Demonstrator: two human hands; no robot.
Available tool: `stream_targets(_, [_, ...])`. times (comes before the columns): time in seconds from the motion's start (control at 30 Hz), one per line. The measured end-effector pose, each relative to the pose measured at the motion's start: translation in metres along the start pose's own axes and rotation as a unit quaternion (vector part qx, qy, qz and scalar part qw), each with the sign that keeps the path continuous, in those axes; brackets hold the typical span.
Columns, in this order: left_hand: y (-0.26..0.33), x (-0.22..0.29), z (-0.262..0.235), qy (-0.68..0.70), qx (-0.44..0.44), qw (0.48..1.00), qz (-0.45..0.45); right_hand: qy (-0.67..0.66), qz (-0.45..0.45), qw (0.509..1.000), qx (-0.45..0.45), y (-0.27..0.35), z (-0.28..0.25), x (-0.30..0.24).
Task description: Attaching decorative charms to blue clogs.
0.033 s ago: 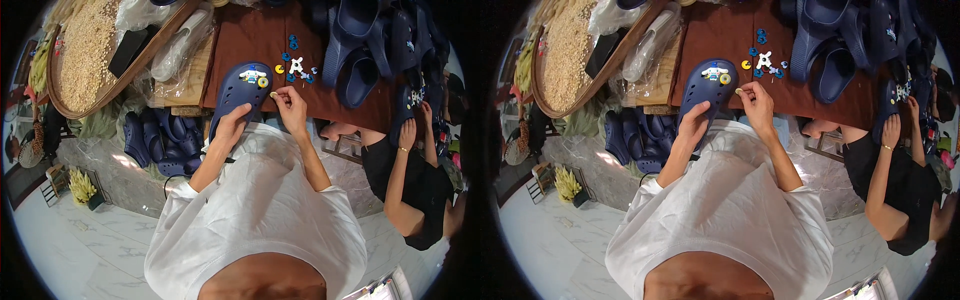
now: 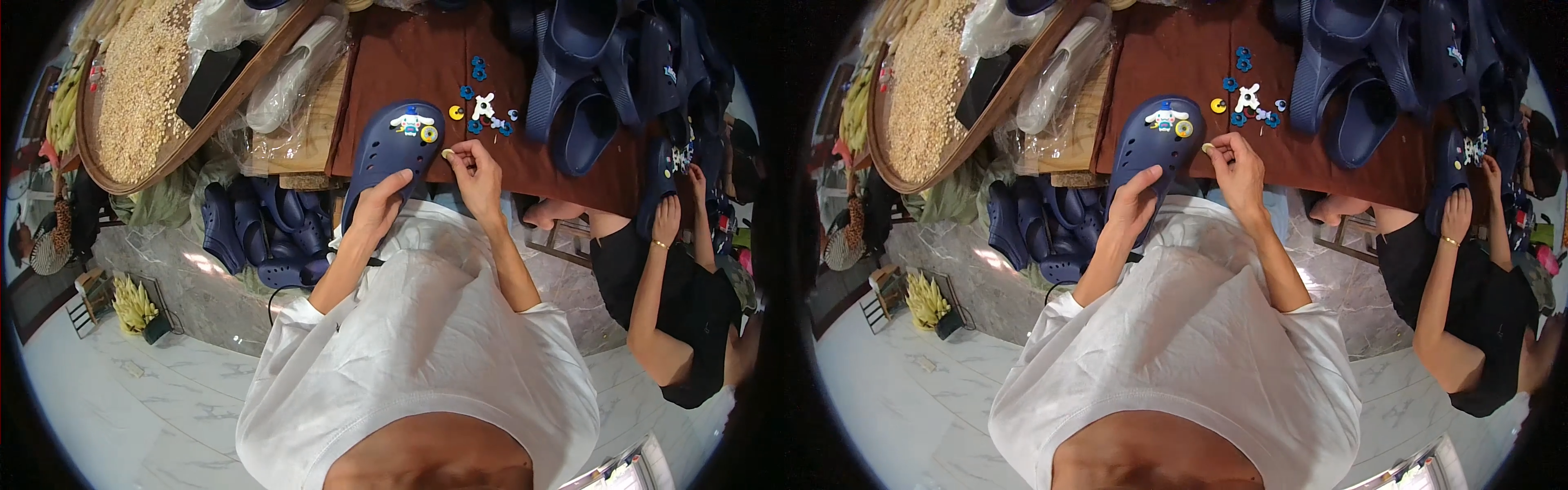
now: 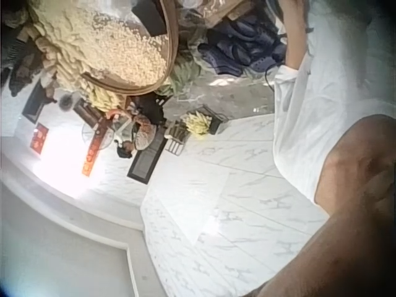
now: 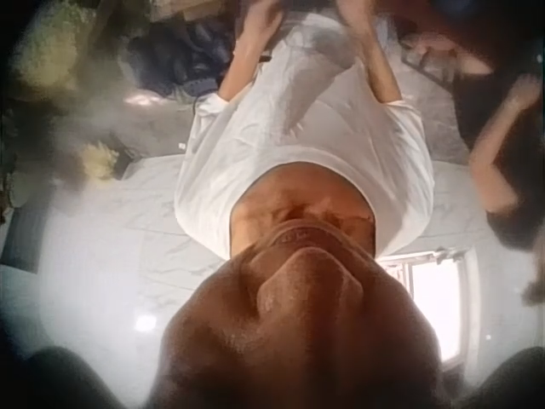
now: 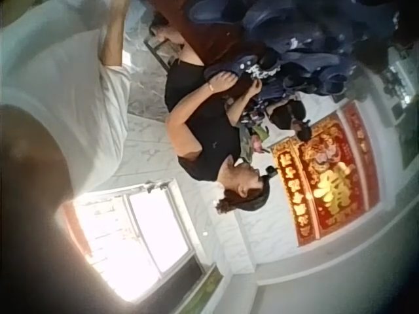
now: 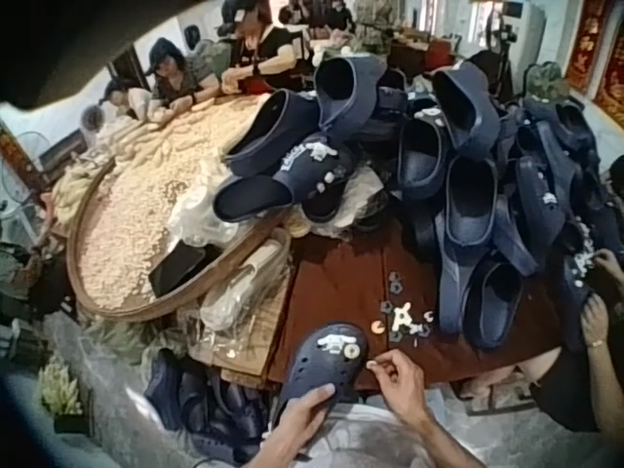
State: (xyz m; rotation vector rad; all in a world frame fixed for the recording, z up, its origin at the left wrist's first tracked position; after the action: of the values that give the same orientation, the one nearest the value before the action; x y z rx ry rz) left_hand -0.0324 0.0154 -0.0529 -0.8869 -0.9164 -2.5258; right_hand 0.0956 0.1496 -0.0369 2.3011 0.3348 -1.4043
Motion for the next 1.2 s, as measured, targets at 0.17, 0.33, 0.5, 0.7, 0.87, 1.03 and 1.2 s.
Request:
stream_targets(0.17, [0.001, 0.003, 0.0, -0.01, 0.043, 0.999, -0.005, 0.013, 0.002, 1.0, 0.013, -0.001, -0.007, -0.001])
stream_targets(0.33, [0.0, 0.004, 0.0, 0.004, 0.051, 0.999, -0.007, -0.182, 0.036, 0.979, -0.082, 0.004, 0.007, -0.007])
stream_targets(0.5, [0.002, 0.001, 0.0, -0.035, 0.025, 0.999, -0.006, -0.259, 0.084, 0.95, -0.152, 0.012, 0.03, -0.013])
stream_targets(0.7, [0.009, 0.007, 0.007, -0.087, 0.005, 0.994, 0.062, -0.257, 0.094, 0.949, -0.156, 0.009, 0.032, -0.01])
stream_targets(0.87, [0.011, 0.009, 0.008, -0.11, 0.005, 0.99, 0.087, -0.246, 0.108, 0.95, -0.16, 0.01, 0.03, -0.01])
stream_targets(1.03, [0.013, 0.009, 0.005, -0.116, 0.01, 0.988, 0.099, -0.274, 0.147, 0.929, -0.201, 0.012, 0.036, -0.012])
stream_targets(1.2, [0.014, 0.008, 0.008, -0.115, 0.009, 0.989, 0.093, -0.289, 0.191, 0.909, -0.234, 0.014, 0.039, -0.006])
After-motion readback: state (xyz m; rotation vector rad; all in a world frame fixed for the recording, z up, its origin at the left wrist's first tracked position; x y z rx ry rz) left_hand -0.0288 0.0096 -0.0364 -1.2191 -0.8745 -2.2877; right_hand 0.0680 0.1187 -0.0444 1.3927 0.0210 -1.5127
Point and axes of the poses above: each hand's wrist, its own y-axis away from the middle knuckle, its own z-axis out of the palm, x = y × z, the point moved 8 cm from there along -y, towards the middle knuckle, and after that the axes turned 7 degrees about z, right-handed, at the moved point
